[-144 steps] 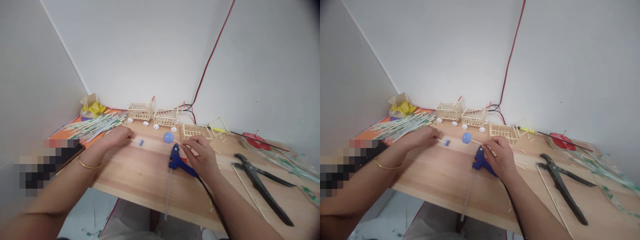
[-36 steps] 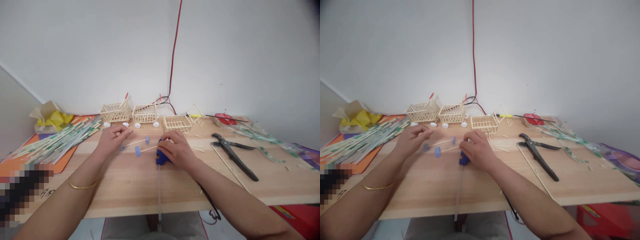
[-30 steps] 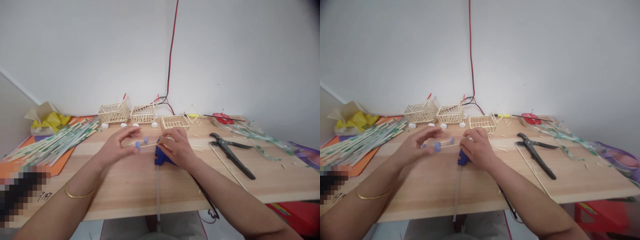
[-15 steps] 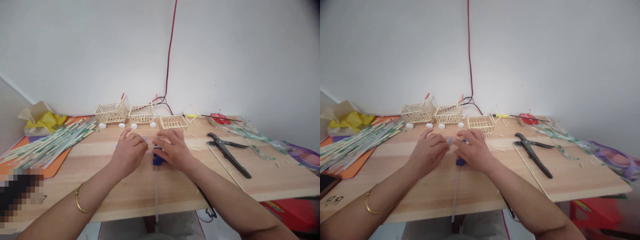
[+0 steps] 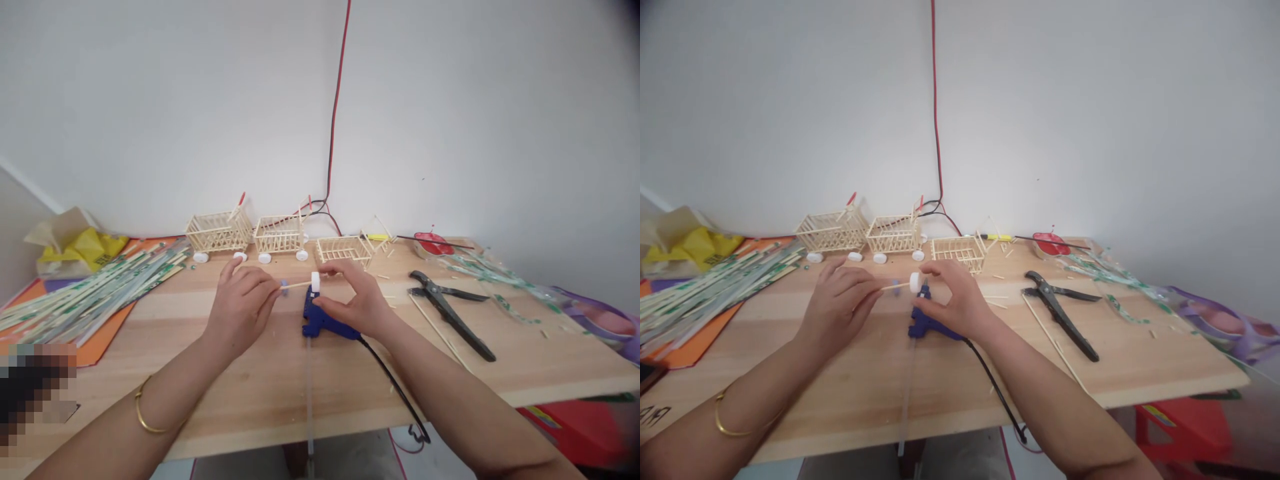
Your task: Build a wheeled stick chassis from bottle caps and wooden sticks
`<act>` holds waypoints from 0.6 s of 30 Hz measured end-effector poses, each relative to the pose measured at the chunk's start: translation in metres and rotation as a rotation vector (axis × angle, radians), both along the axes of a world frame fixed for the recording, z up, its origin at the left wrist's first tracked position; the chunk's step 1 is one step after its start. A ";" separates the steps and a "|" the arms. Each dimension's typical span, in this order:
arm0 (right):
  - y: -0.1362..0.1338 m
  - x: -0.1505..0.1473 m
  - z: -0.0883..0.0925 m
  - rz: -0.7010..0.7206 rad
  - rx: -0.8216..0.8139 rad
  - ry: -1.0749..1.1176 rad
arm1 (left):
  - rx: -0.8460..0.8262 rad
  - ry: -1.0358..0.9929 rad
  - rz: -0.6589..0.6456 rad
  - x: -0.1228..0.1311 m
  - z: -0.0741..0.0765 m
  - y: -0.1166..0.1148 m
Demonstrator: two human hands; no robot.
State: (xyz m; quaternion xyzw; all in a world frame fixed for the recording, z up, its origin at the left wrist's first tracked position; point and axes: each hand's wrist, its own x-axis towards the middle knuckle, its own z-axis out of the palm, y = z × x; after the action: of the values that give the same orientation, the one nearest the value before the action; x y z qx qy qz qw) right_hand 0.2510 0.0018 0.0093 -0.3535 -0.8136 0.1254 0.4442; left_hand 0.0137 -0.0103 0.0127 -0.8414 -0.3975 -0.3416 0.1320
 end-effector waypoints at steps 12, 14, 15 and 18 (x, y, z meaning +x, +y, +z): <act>0.000 -0.001 0.000 0.041 -0.045 0.014 | 0.002 -0.001 -0.004 0.000 0.000 -0.001; 0.000 -0.001 -0.001 0.041 -0.054 0.014 | 0.001 -0.012 0.001 0.001 0.000 -0.001; 0.001 -0.001 -0.001 0.044 -0.059 0.014 | 0.000 -0.015 0.003 0.001 0.000 -0.001; 0.001 0.000 -0.001 0.054 -0.058 0.020 | 0.004 -0.010 0.003 0.001 -0.001 -0.001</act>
State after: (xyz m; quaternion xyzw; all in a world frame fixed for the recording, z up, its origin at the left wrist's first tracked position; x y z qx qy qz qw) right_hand 0.2506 0.0027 0.0078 -0.3430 -0.8145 0.1643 0.4382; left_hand 0.0143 -0.0114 0.0117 -0.8387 -0.3989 -0.3464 0.1320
